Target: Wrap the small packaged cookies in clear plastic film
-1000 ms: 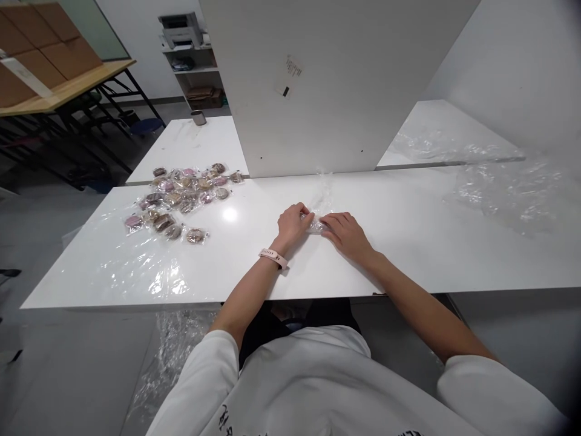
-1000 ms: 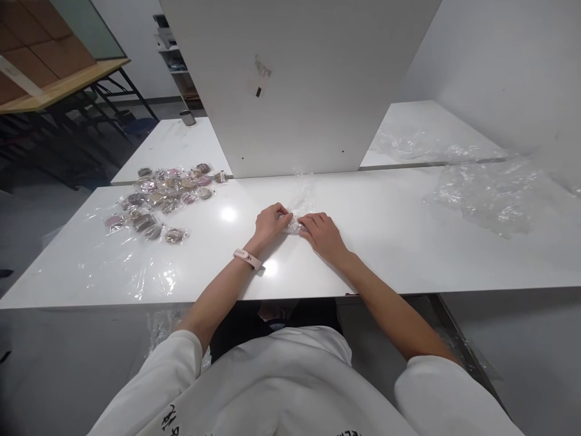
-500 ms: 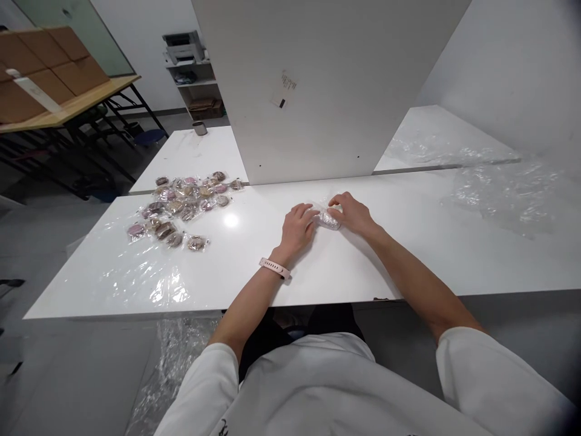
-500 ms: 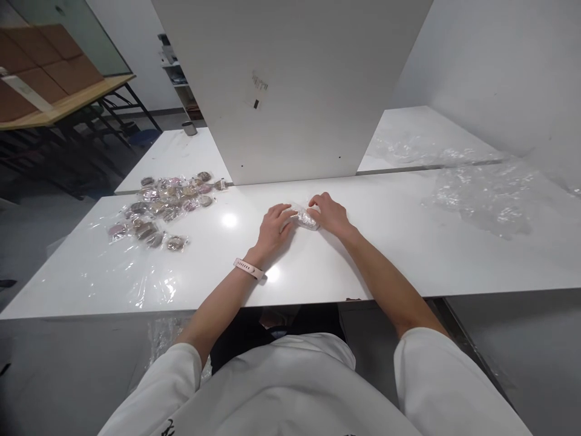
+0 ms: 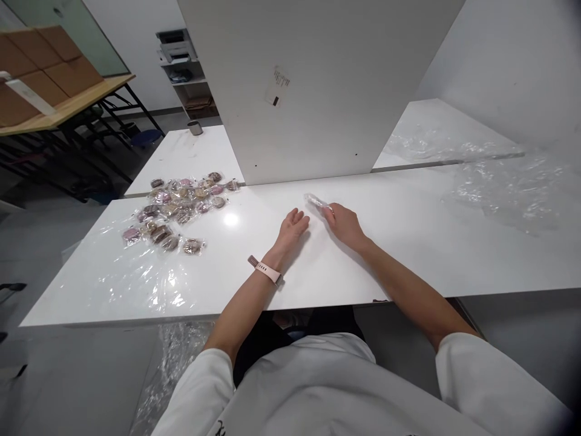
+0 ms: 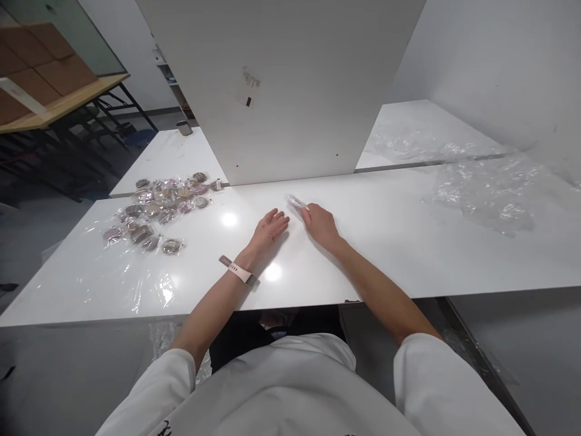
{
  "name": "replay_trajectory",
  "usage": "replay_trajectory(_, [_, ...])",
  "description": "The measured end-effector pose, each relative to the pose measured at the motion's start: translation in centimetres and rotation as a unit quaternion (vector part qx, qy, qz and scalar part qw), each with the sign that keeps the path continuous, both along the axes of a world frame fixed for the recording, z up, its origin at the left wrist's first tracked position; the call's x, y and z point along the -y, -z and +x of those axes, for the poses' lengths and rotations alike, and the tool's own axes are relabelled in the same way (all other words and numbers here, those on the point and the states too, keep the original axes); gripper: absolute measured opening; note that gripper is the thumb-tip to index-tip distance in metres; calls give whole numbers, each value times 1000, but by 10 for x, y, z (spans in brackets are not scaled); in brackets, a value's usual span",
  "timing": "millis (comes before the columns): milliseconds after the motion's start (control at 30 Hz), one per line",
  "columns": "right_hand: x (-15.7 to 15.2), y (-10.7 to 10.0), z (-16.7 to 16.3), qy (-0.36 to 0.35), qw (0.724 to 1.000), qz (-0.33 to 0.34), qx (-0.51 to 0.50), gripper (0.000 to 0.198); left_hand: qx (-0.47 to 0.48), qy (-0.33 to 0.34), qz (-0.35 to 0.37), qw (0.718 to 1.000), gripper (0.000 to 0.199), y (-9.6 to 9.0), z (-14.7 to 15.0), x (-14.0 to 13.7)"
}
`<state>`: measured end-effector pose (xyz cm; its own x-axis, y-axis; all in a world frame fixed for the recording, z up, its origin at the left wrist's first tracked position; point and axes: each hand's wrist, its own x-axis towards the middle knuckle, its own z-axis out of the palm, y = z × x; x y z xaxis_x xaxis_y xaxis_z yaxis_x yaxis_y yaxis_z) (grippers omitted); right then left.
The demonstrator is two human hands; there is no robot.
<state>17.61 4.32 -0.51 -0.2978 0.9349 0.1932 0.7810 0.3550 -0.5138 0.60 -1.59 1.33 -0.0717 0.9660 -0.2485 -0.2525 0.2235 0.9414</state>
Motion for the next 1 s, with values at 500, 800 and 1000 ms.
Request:
replay_trajectory(500, [18, -12, 6, -153, 790, -407, -433, 57, 159, -37, -4, 987, 45, -5, -5, 4])
replay_trajectory(800, [45, -24, 19, -151, 810, -392, -410, 58, 80, 32, 12, 996, 51, -3, -3, 8])
replay_trajectory(1000, [-11, -8, 96, 152, 883, -186, -404, 50, -126, 43, 68, 989, 32, 6, 15, 9])
